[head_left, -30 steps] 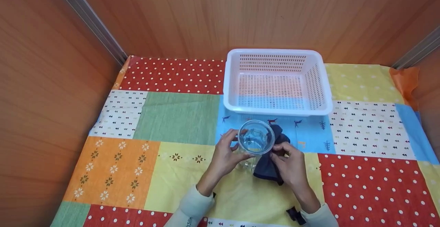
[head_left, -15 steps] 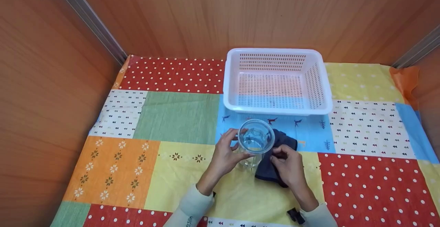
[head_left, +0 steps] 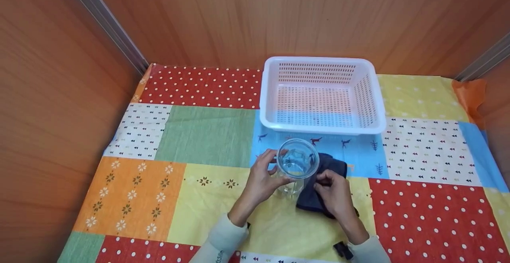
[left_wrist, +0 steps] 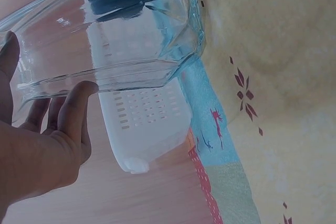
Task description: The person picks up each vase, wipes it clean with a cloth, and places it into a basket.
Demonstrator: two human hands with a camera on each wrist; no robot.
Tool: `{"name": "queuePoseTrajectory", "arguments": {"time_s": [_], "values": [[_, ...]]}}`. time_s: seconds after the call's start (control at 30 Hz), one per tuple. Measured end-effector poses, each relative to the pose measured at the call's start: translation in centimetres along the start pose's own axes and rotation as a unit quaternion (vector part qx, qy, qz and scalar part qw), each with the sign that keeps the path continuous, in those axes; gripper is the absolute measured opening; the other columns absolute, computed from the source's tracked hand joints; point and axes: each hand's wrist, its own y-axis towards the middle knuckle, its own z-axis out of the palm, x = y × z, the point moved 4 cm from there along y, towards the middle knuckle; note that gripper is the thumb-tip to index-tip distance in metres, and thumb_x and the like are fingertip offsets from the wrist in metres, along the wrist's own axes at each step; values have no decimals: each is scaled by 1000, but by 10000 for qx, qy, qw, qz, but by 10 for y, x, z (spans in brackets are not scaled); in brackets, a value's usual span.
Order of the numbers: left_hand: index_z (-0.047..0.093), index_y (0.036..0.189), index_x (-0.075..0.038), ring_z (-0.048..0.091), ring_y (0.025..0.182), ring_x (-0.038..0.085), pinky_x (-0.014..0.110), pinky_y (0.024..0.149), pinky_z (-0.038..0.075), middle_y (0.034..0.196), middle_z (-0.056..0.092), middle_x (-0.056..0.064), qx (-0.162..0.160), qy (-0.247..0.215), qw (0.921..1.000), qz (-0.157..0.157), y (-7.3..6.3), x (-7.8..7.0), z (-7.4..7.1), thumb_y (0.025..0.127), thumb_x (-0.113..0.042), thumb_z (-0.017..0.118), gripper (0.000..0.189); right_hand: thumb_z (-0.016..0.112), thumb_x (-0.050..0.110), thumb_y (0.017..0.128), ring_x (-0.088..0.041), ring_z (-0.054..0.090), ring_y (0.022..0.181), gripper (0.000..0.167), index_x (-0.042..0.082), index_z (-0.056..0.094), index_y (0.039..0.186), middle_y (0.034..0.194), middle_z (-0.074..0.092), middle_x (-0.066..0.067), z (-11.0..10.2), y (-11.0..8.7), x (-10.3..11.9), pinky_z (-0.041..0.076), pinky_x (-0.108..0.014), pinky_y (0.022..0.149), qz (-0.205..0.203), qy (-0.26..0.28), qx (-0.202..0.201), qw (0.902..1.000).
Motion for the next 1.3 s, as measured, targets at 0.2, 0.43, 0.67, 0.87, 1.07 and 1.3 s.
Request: {"name": "queuePoseTrajectory", "arguments": {"time_s": [0.2,0.43,0.67,0.87,1.07,1.3], "values": [[68,133,-11,62,115,28,51,96,61,124,66,6,-24,-4,10000,-21,0,0,0,76,-5,95,63,75,-19,83,-33,75,92,19,-2,67,86,95,75,-18,0,0,0,63,-30,76,35,8,7,10000],[68,133,-11,62,114,27,49,95,61,125,66,6,-30,24,10000,-29,-1,1,0,76,-5,95,63,75,-17,83,-28,76,90,17,-2,71,89,96,76,-18,1,-3,-1,59,-20,76,-56,250,-100,9996],[69,133,-11,63,114,26,48,95,61,125,66,7,-21,28,10000,-7,-1,1,0,77,-7,95,62,74,-17,85,-22,75,89,16,-3,72,91,97,75,-18,-2,-6,7,57,-15,76,-168,477,-258,9984],[68,134,-11,62,114,26,49,96,61,127,66,14,15,15,10000,20,-1,1,0,78,-9,94,62,74,-18,84,-5,70,88,14,-6,71,91,96,73,-18,-7,-4,23,58,-14,77,-186,728,-371,9965],[68,135,-10,62,114,27,50,97,60,126,66,9,14,7,10000,14,-1,0,0,79,-8,94,61,73,-21,84,-5,70,89,16,-7,72,92,98,70,-20,-15,-4,47,60,-18,81,-517,1186,-431,9907],[67,134,-8,62,113,30,54,98,59,128,64,18,45,7,10000,53,0,1,1,80,-7,93,59,72,-23,84,-4,70,92,16,-10,72,94,100,69,-22,-17,-6,57,60,-19,83,-594,1422,-480,9869]]}}
